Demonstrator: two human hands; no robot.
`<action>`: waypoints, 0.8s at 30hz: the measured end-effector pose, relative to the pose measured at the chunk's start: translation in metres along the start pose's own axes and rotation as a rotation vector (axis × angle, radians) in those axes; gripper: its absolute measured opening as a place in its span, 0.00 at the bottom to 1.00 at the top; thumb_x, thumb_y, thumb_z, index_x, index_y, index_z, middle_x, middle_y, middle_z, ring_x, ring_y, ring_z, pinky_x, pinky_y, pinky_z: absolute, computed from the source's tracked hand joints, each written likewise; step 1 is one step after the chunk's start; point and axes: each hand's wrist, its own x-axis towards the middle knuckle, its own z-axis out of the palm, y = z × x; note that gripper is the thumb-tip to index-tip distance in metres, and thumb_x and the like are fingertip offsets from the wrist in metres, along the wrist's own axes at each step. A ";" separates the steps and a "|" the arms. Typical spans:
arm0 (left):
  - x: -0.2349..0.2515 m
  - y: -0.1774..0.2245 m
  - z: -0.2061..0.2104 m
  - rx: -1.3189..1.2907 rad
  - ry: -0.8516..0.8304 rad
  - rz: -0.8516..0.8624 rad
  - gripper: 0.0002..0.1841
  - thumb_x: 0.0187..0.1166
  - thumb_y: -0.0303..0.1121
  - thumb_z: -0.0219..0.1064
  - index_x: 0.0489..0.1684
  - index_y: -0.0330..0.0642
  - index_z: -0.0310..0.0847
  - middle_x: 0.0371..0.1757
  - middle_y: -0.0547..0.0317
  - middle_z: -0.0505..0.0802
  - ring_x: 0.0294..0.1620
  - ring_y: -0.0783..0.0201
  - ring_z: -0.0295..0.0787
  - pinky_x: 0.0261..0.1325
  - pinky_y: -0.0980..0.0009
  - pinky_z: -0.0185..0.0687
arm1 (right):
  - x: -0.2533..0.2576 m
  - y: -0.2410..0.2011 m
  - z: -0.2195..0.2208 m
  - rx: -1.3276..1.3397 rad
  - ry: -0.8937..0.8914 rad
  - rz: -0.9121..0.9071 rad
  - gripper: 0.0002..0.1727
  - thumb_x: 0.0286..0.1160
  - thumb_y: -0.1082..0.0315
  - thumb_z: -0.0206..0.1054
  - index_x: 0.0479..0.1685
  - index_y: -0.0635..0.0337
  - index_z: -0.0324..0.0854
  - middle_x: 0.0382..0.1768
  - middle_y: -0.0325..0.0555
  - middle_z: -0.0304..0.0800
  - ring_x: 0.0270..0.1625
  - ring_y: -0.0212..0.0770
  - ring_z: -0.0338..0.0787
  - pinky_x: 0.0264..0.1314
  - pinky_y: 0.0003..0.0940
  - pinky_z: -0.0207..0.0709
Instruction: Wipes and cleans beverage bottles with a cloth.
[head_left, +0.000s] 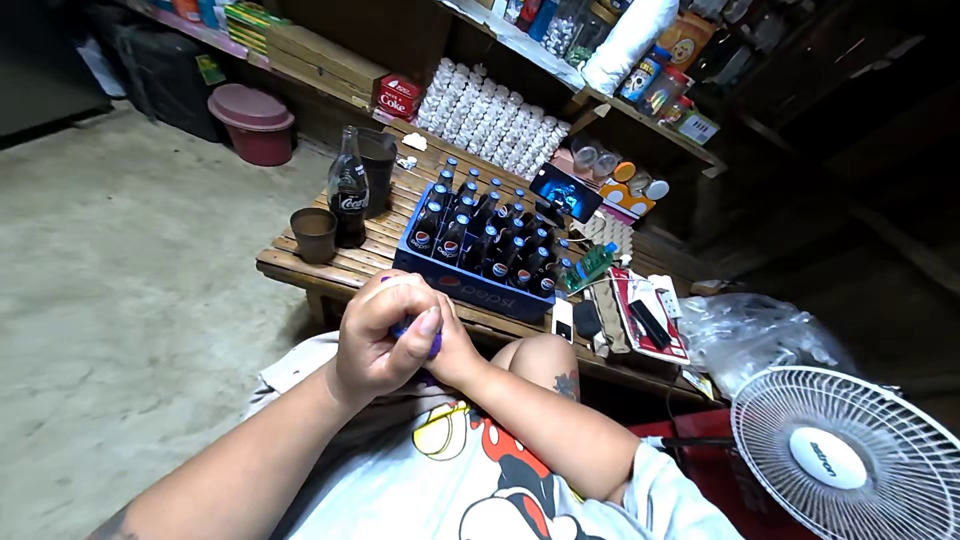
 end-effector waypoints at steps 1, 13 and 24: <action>-0.001 0.000 0.000 -0.001 -0.001 0.002 0.14 0.90 0.45 0.54 0.37 0.51 0.80 0.29 0.69 0.85 0.35 0.77 0.84 0.44 0.77 0.81 | 0.000 0.000 0.000 0.002 -0.001 0.003 0.47 0.56 0.62 0.83 0.79 0.77 0.67 0.75 0.73 0.74 0.79 0.58 0.75 0.84 0.45 0.67; 0.001 -0.001 0.000 -0.001 -0.004 0.015 0.14 0.90 0.44 0.54 0.36 0.49 0.79 0.28 0.68 0.85 0.34 0.76 0.84 0.42 0.77 0.80 | -0.001 0.000 0.002 0.016 0.020 -0.017 0.46 0.57 0.63 0.83 0.78 0.76 0.68 0.74 0.72 0.75 0.78 0.57 0.76 0.83 0.44 0.68; -0.003 0.003 0.002 0.010 -0.051 0.045 0.16 0.91 0.43 0.53 0.37 0.46 0.79 0.30 0.64 0.86 0.35 0.75 0.85 0.43 0.77 0.81 | -0.009 -0.013 0.003 0.100 0.206 -0.464 0.40 0.60 0.62 0.82 0.72 0.74 0.70 0.66 0.66 0.79 0.73 0.41 0.79 0.81 0.33 0.69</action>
